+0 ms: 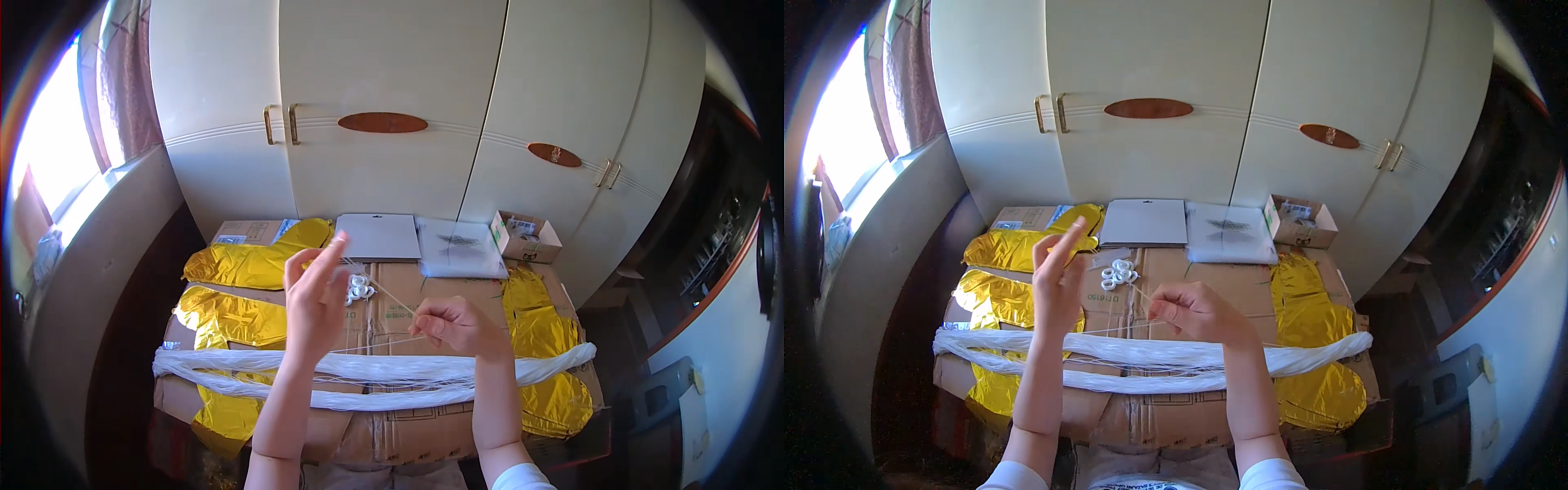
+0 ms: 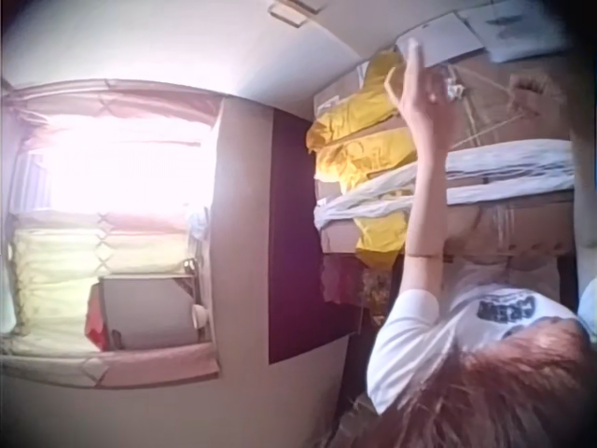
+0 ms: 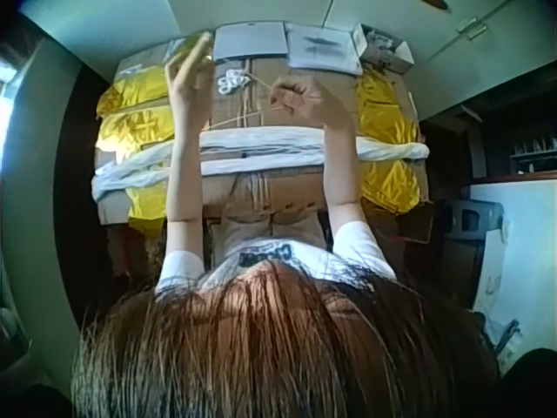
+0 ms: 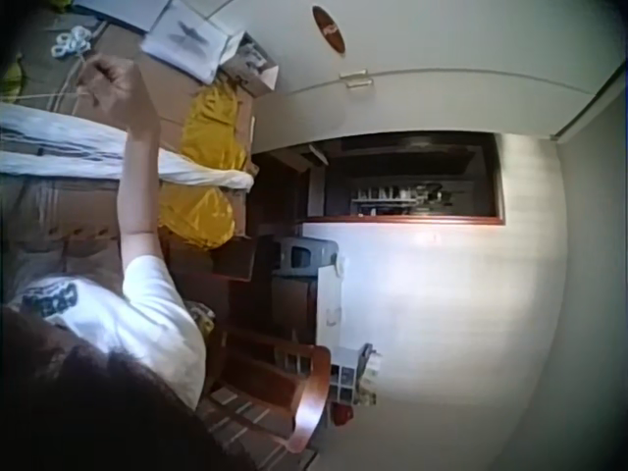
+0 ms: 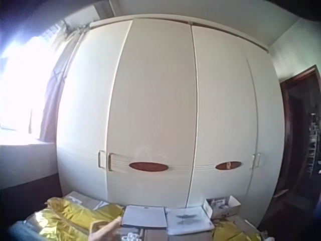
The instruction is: Assembling small white plastic clips or spinner-like components onto a long white fabric strap.
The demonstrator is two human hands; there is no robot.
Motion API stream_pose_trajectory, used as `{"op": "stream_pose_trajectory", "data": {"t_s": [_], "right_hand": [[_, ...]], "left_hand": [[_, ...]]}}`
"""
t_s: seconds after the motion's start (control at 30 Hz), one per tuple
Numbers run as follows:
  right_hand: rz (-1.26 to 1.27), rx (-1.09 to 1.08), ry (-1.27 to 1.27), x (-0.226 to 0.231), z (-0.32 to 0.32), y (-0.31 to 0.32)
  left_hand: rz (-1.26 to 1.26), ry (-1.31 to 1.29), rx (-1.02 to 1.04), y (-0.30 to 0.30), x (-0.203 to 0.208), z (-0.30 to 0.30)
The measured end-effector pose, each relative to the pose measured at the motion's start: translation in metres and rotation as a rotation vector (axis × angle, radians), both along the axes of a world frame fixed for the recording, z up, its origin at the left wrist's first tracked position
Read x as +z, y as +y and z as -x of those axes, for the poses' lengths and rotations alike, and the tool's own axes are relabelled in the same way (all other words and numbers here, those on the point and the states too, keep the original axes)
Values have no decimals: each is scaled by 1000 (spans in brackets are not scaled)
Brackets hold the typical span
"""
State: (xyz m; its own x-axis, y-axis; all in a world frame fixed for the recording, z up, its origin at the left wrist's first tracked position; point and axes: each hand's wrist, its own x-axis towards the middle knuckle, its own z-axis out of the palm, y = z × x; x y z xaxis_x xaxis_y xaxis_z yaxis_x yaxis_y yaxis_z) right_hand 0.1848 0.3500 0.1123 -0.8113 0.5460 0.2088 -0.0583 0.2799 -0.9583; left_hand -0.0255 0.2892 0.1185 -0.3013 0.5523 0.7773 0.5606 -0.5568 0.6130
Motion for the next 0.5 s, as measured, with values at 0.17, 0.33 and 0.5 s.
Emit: {"op": "stream_pose_trajectory", "data": {"t_s": [0.17,0.33,0.5], "right_hand": [[-11,-219,381,-3,-1,1],[-340,-353,120,-9,21,-3],[-451,-241,143,3,16,-15]], "left_hand": [[343,84,-269,-8,-3,6],[188,-876,-1263,-9,-6,4],[115,475,19,-8,4,-5]]}}
